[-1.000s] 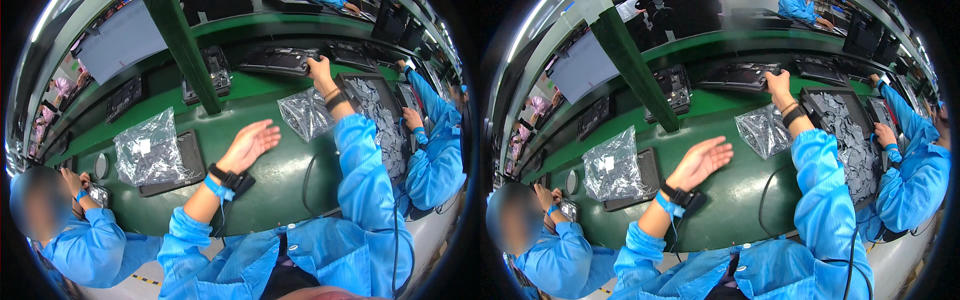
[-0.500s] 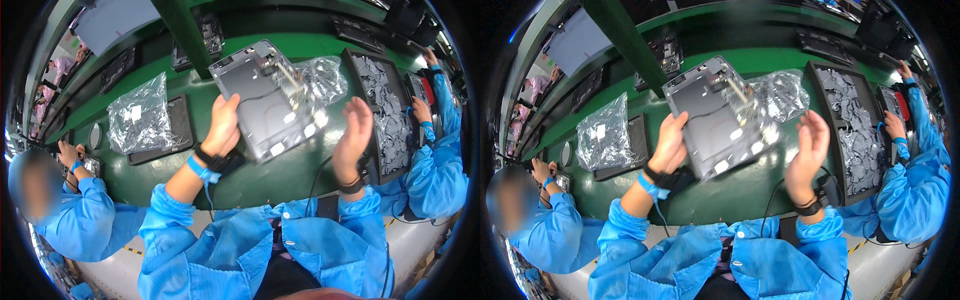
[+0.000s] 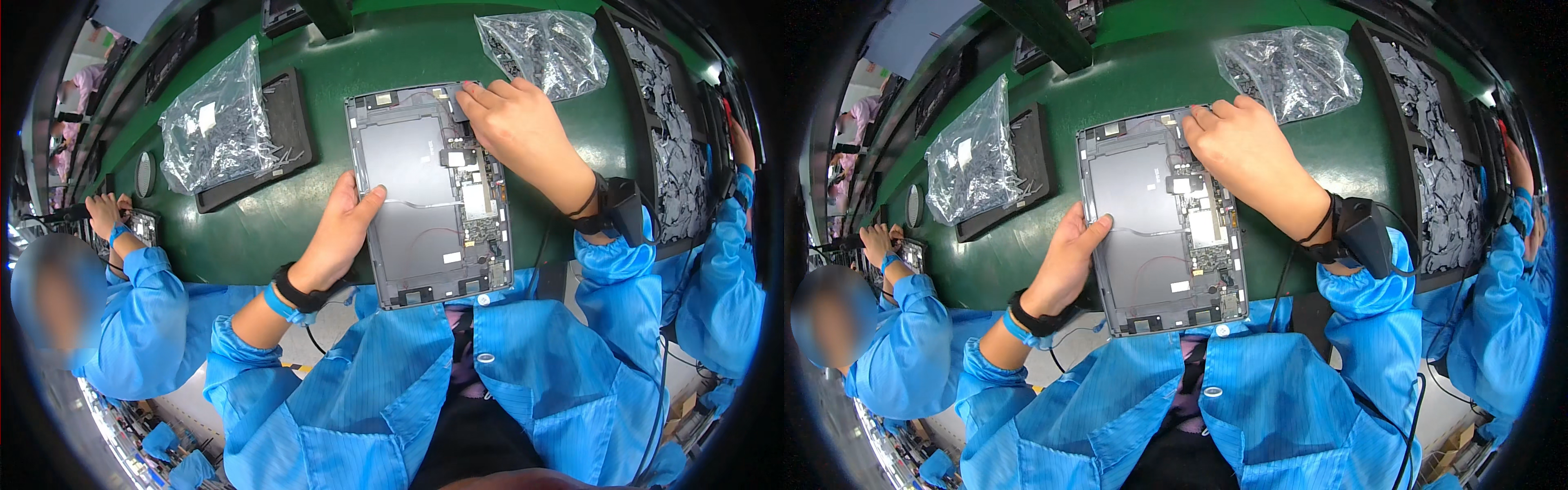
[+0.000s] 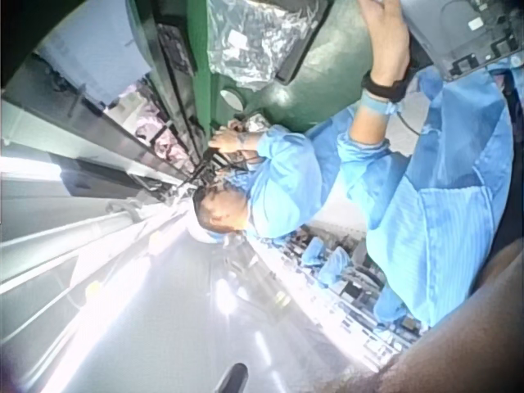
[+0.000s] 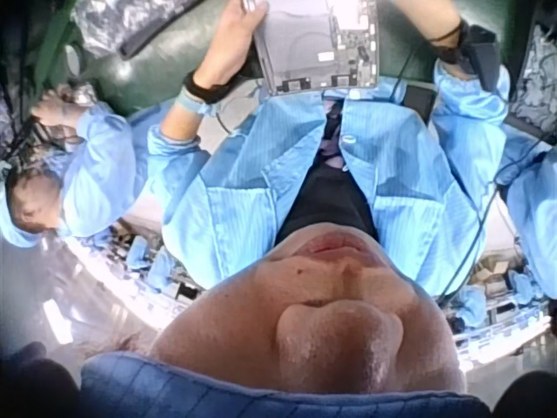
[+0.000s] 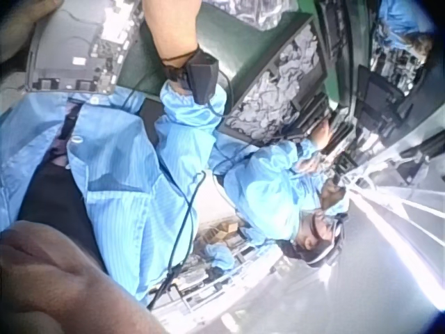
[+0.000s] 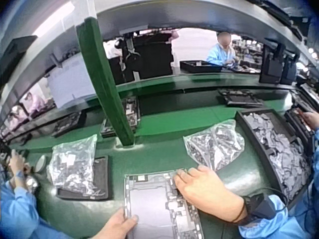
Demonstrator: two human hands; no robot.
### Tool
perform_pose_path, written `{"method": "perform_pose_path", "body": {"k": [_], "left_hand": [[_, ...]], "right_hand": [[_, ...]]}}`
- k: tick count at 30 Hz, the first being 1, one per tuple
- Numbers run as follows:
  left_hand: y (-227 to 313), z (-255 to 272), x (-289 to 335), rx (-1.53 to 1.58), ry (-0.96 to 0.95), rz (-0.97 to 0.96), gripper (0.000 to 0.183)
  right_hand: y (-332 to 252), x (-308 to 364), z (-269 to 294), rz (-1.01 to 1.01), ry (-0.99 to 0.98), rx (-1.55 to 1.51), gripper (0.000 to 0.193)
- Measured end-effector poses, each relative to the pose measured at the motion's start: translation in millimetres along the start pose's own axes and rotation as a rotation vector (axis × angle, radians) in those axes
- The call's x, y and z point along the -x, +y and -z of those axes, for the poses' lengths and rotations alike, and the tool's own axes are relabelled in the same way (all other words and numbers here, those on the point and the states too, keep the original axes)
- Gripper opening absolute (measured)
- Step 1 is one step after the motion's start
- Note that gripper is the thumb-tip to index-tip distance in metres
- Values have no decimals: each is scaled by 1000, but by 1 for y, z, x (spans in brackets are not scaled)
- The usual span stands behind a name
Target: Assembling internal components of a tablet or laptop on a production line.
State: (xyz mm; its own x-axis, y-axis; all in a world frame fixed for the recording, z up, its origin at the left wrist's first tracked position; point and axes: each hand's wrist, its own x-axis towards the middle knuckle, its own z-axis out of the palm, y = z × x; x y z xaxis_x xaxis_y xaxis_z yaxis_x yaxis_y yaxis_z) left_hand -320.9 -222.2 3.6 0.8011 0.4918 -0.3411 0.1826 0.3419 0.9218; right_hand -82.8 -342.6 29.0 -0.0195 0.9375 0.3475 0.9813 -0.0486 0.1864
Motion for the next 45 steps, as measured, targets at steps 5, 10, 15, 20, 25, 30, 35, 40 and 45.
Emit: {"method": "perform_pose_path", "body": {"k": [5,10,15,20,25,30,35,40,45], "left_hand": [[33,27,-10,-500,-146,194,30],[62,33,-13,-1345,120,-308,25],[84,53,-23,-1334,355,-404,15],[80,108,-20,-1366,509,-419,16],[75,129,-4,-1291,637,-281,18],[67,143,5,-1242,680,-365,17],[63,130,2,-1251,633,-407,15],[62,119,-13,-1355,412,-566,12],[61,126,-24,-1431,316,-604,11]], "right_hand": [[2,8,0,20,104,51,33],[-20,30,32,95,175,-60,32],[-40,50,47,86,2,-113,28],[24,12,28,-152,251,-367,8],[84,-23,-22,-385,49,-374,13],[83,-24,-34,-398,-22,-353,13],[87,-21,-43,-395,8,-326,9],[86,-20,-42,-372,85,-307,9],[73,-17,-23,-508,335,-665,15]]}}
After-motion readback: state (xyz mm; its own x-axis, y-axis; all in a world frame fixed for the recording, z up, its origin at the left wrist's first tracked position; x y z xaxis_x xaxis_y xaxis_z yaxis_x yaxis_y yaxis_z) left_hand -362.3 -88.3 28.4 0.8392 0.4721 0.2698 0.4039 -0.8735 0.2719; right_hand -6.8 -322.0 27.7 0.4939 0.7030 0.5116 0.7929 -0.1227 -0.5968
